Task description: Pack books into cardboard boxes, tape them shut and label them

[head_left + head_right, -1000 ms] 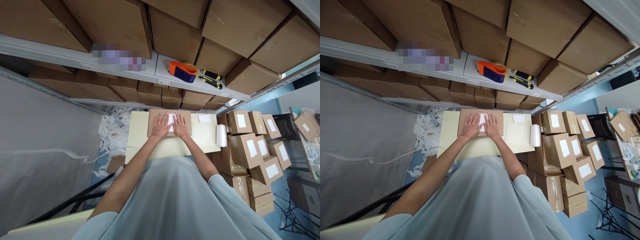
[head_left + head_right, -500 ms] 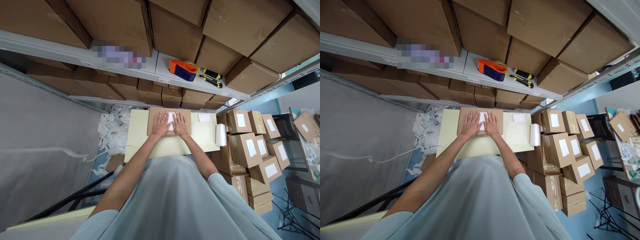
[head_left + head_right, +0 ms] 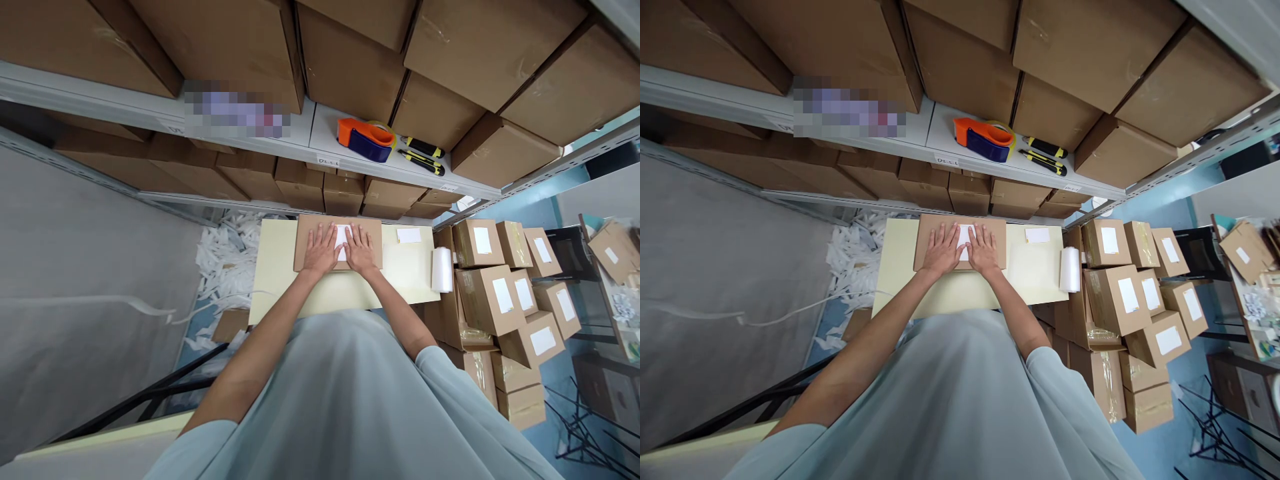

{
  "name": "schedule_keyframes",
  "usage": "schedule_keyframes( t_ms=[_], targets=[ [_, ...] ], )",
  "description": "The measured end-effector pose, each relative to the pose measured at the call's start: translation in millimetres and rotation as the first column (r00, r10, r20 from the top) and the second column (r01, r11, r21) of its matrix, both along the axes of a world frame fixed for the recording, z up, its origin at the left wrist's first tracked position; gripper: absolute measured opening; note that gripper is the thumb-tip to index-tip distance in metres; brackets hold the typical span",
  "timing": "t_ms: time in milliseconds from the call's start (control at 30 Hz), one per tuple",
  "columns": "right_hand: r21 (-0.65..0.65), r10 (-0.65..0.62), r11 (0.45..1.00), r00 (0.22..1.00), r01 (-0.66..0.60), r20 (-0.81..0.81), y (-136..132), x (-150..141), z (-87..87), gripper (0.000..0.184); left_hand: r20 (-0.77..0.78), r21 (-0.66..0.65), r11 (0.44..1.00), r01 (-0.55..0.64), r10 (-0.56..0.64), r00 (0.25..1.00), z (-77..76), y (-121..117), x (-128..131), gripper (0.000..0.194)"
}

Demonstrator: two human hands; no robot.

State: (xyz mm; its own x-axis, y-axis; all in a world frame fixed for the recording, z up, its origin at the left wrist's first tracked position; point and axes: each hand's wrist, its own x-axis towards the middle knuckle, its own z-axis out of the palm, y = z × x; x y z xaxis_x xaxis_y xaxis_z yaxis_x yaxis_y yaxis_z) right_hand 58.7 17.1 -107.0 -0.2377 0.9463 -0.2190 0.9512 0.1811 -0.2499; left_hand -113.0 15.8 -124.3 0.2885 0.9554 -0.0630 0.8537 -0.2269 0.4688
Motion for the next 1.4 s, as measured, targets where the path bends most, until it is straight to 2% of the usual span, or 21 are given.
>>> schedule_keyframes(
  t_ms=[567,933,1400],
  targets=[
    [0.024,-0.006,1.000,0.999,0.007,-0.036,-0.2,0.6,-4.5,0.066,-0.010,-0.009,1.000,-0.001,0.001,1.000,0.2,0.1,0.2,0.080],
    [-0.005,-0.010,1.000,1.000,0.010,-0.014,0.3,-1.9,-0.1,0.067,-0.001,-0.016,1.000,0.001,-0.001,1.000,1.5,0.7,0.1,0.079],
    [0.004,-0.012,1.000,0.999,0.012,-0.052,1.1,-0.2,-5.7,0.065,-0.022,-0.034,0.999,-0.008,0.007,1.000,4.0,-0.1,1.2,0.079]
  ],
)
